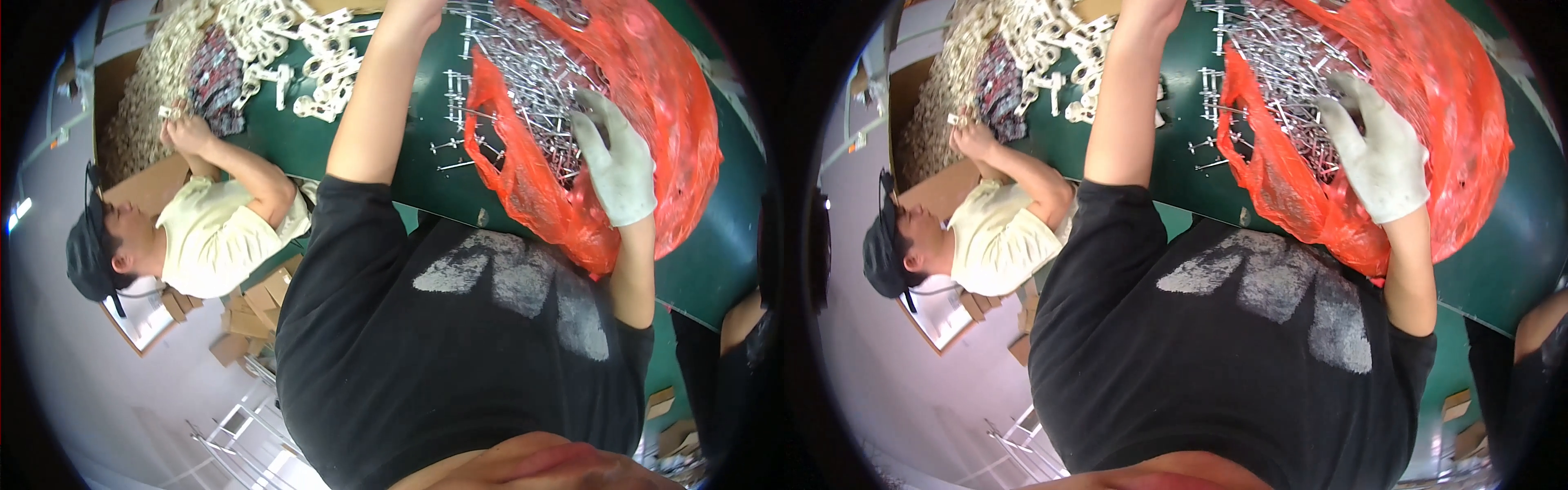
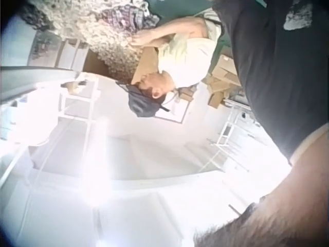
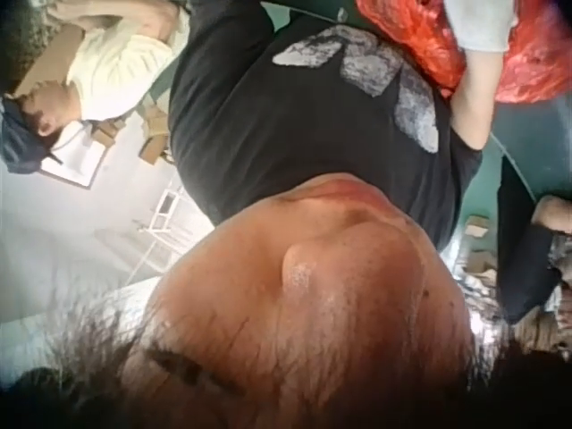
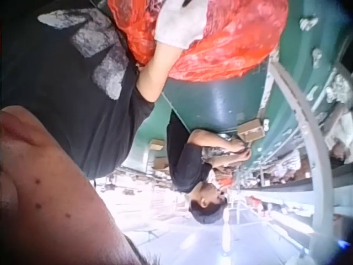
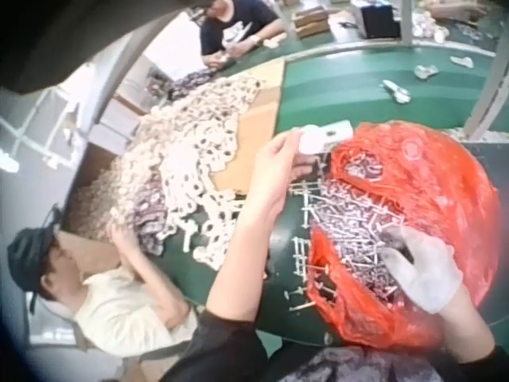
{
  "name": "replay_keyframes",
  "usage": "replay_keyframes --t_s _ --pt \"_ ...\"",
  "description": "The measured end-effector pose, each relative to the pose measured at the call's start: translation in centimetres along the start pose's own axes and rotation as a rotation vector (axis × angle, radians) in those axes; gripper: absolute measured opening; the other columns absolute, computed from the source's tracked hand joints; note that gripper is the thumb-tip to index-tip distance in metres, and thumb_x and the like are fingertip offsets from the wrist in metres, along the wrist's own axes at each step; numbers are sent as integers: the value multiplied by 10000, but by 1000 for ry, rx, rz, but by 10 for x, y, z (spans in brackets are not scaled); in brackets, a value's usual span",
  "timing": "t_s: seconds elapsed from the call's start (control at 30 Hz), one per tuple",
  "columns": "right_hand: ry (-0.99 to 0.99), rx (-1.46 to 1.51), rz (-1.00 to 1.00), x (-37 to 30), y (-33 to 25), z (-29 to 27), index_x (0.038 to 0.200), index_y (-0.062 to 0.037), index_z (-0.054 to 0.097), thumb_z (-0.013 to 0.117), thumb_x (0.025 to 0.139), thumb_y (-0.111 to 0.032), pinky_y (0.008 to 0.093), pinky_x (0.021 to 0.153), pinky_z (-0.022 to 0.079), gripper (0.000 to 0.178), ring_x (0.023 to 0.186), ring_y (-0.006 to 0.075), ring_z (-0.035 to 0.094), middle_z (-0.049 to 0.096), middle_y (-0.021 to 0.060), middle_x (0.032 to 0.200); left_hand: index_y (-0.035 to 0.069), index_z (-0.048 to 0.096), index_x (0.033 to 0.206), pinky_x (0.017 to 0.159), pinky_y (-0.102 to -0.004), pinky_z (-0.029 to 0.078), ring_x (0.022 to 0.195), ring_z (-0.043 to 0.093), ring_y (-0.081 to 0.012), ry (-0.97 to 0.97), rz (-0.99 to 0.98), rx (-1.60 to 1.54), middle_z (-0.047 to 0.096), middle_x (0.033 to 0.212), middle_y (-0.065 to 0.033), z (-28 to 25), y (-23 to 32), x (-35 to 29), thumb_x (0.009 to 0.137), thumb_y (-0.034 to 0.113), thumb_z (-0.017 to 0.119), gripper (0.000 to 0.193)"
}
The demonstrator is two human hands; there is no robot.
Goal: The person assembles small metallic components and plastic housings by hand at a factory workstation, creating assembled parts.
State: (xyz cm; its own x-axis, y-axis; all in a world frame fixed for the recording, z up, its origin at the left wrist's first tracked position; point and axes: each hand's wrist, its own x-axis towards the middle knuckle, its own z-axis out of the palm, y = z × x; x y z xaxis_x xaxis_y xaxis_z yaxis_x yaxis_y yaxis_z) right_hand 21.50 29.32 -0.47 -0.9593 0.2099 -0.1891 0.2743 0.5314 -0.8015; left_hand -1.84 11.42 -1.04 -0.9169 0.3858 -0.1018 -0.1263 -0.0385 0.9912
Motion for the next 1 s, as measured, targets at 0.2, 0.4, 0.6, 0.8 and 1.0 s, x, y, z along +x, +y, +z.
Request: replay_keyframes --t_s 0.2,0.4,0.6,0.8,1.0 --pt "-65 -116 -64 1 9 4 1256 -74 667 634 986 -269 368 894 548 334 1023 278 734 746 160 1092 5 683 1218 925 -403 546 1057 690 -349 217 377 1045 706 1163 -210 -65 4 -4 919 84 634 313" --pt "-106 -113 -50 1 1 2 1254 -89 674 628 990 -277 357 904 544 327 1022 272 734 747 159 1087 47 698 1184 922 -437 518 1054 663 -352 564 -29 1593 699 1118 -206 -166 -6 -54 850 260 740 399" --pt "-136 -183 -47 3 -2 0 1216 -143 698 593 984 -337 404 841 547 320 1003 299 720 741 128 1085 41 730 1064 881 -450 521 960 666 -387 567 153 1256 696 963 -220 -206 -29 -66 771 313 826 411" --pt "-154 -138 -64 3 -4 -1 1224 -124 689 563 1003 -351 393 842 550 342 1002 299 721 746 133 1073 21 735 1012 566 -232 457 615 571 -69 724 366 888 700 792 -30 -128 24 -85 923 153 735 160" --pt "-376 608 -94 3 18 -7 1290 21 612 463 1074 -347 322 853 538 452 966 227 703 715 164 1095 81 745 946 750 -314 546 860 687 -209 28 780 542 708 918 -55 34 16 -115 695 -27 790 276"
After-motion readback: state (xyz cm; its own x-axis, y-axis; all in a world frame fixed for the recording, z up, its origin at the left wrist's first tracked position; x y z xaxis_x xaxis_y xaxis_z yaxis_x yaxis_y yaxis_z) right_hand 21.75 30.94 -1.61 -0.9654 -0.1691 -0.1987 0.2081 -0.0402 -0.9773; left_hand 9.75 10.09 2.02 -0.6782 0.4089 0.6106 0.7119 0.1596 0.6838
